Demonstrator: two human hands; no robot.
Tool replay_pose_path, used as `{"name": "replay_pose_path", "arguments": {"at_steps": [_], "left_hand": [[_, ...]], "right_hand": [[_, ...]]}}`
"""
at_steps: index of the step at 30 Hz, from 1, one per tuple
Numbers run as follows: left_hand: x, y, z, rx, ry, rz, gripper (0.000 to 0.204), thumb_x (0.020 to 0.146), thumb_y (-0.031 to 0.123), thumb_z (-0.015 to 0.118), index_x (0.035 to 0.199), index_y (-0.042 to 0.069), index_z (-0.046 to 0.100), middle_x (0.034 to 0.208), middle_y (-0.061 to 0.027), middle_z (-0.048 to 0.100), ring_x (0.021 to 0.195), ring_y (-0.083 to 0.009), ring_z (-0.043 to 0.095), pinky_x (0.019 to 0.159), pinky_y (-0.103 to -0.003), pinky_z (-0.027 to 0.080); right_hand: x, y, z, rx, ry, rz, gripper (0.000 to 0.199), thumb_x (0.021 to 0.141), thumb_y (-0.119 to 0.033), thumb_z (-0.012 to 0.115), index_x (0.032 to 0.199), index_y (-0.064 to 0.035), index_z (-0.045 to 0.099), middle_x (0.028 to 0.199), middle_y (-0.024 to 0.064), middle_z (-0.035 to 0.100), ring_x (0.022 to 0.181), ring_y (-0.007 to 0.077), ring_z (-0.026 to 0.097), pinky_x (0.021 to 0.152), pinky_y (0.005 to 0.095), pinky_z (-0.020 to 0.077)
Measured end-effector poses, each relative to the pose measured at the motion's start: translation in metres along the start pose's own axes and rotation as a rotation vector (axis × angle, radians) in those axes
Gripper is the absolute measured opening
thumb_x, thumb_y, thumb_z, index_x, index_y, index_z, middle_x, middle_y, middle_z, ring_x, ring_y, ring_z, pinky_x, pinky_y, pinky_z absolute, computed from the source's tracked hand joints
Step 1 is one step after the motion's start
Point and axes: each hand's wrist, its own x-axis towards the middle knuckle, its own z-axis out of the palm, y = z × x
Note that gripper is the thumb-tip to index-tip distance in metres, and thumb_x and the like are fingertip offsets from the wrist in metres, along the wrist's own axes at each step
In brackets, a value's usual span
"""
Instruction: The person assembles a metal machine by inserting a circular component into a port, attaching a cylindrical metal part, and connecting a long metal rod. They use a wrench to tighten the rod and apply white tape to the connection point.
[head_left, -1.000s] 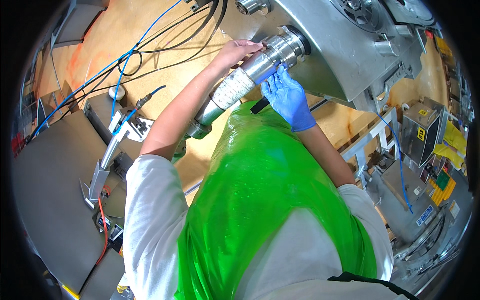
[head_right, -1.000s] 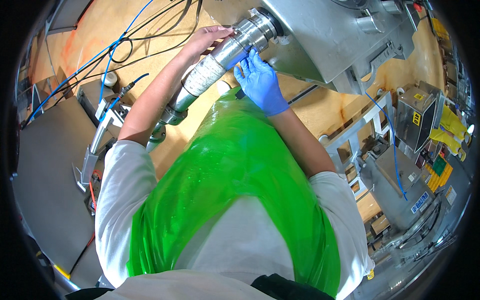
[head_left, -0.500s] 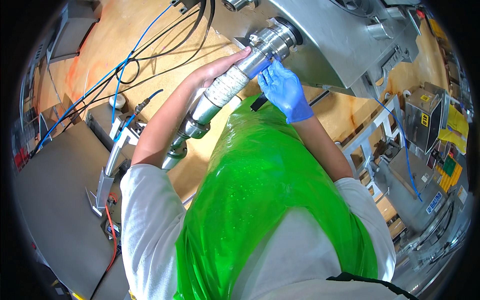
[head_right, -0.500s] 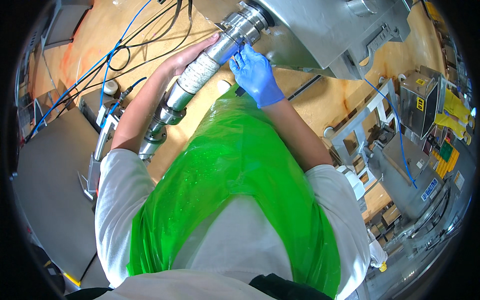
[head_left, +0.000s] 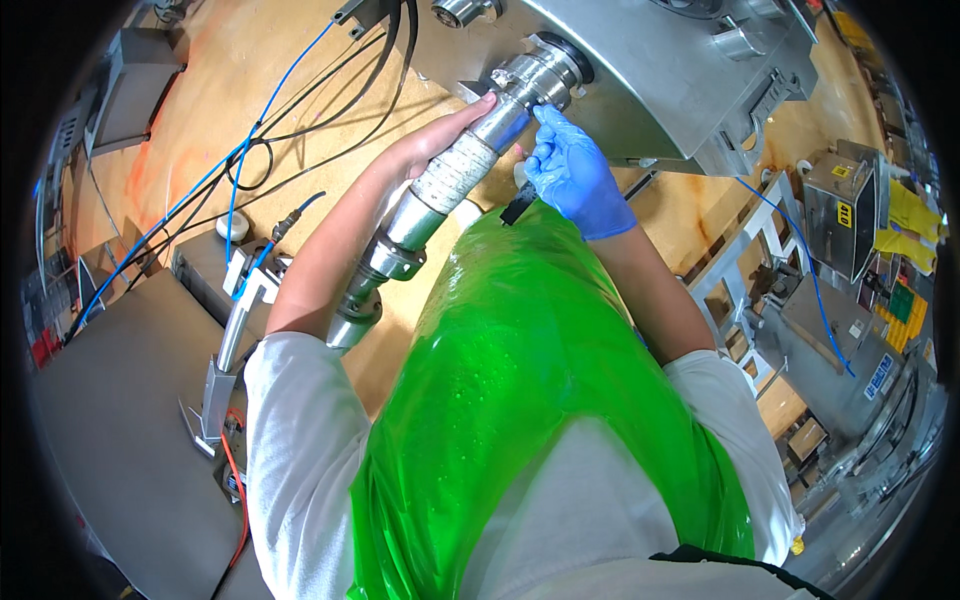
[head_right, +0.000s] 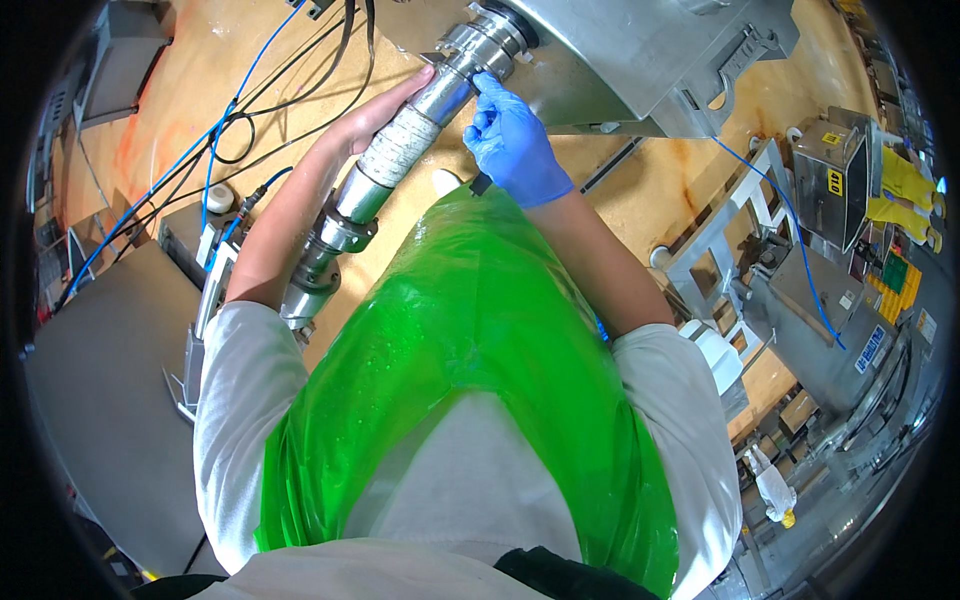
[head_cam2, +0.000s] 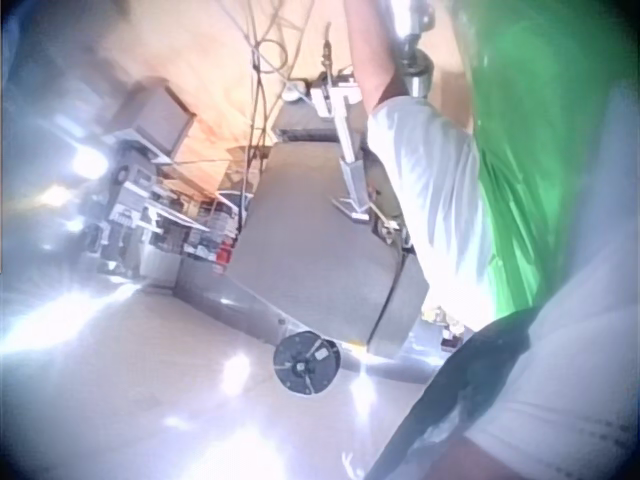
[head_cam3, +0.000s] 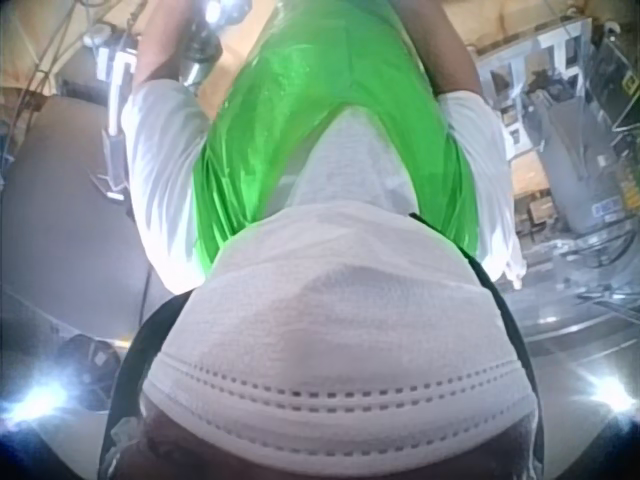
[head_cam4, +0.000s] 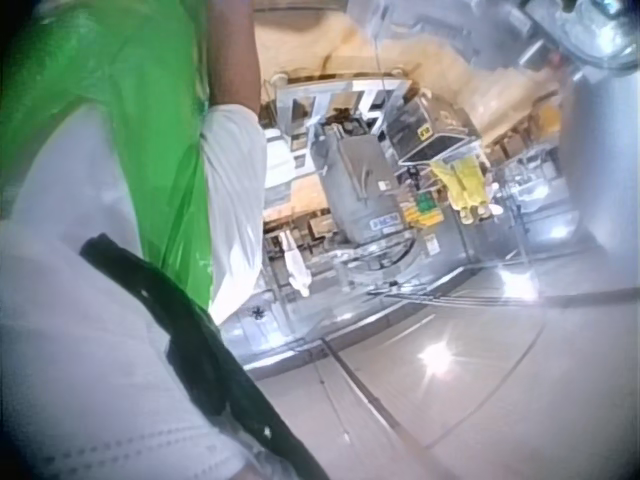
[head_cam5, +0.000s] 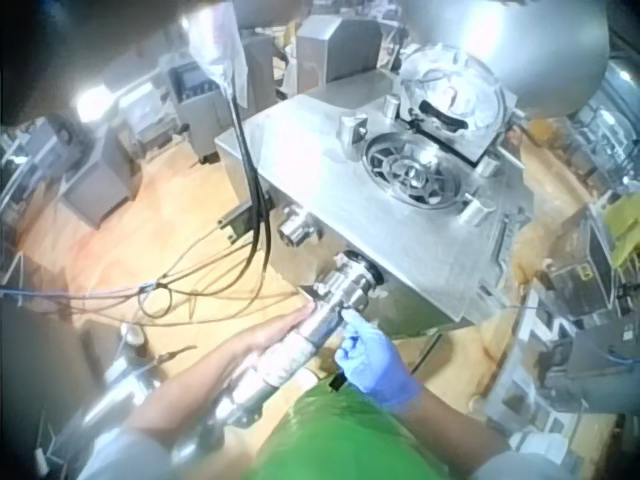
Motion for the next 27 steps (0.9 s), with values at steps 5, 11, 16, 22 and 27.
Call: {"name": "replay_pose_path", "arguments": {"at_steps": [5,11,16,22,27], "left_hand": [[0.002,-0.001,0.000,-0.005,0.003,0.016,0.069,0.086,0.070,0.045,0.116,0.009,0.055,0.081,-0.0029,0.058,0.063,-0.0088,0.054,0.054,-0.024,0.047],[0.005,-0.002,-0.002,0.041,-0.003,0.049,0.077,0.083,0.075,0.042,0.112,0.006,0.058,0.085,-0.0064,0.059,0.067,-0.0118,0.056,0.058,-0.026,0.049],[0.007,-0.004,-0.004,0.042,-0.008,0.047,0.080,0.081,0.077,0.043,0.115,0.005,0.057,0.085,-0.0068,0.058,0.070,-0.0124,0.056,0.060,-0.028,0.050],[0.006,-0.003,-0.004,0.042,-0.020,0.020,0.079,0.081,0.076,0.043,0.116,0.007,0.057,0.084,-0.0057,0.058,0.070,-0.0129,0.056,0.061,-0.028,0.050],[-0.002,0.005,0.000,0.029,-0.040,0.031,0.077,0.083,0.075,0.043,0.118,0.008,0.056,0.085,-0.0051,0.058,0.071,-0.0125,0.056,0.063,-0.028,0.050]], "right_hand": [[0.015,-0.010,0.022,0.211,0.180,0.139,0.020,0.094,-0.023,0.058,0.077,-0.0149,0.052,0.062,-0.0059,0.045,0.050,0.0058,0.043,0.050,0.0224,0.0398],[0.014,-0.010,0.034,0.182,0.182,0.102,0.021,0.096,-0.023,0.055,0.077,-0.0155,0.052,0.063,-0.0050,0.046,0.051,0.0053,0.042,0.050,0.0229,0.0411],[0.020,-0.005,0.021,0.072,0.073,0.114,0.022,0.097,-0.023,0.053,0.077,-0.0148,0.050,0.063,-0.0044,0.043,0.052,0.0072,0.041,0.050,0.0235,0.0402],[0.025,-0.007,0.010,0.123,-0.034,0.146,0.023,0.098,-0.028,0.048,0.088,-0.0087,0.055,0.063,-0.0005,0.052,0.051,0.0100,0.049,0.050,0.0246,0.0445],[0.016,-0.006,0.017,-0.326,0.039,-0.097,0.019,0.098,-0.025,0.050,0.086,-0.0099,0.054,0.063,-0.0020,0.048,0.052,0.0092,0.046,0.051,0.0259,0.0432]]}}
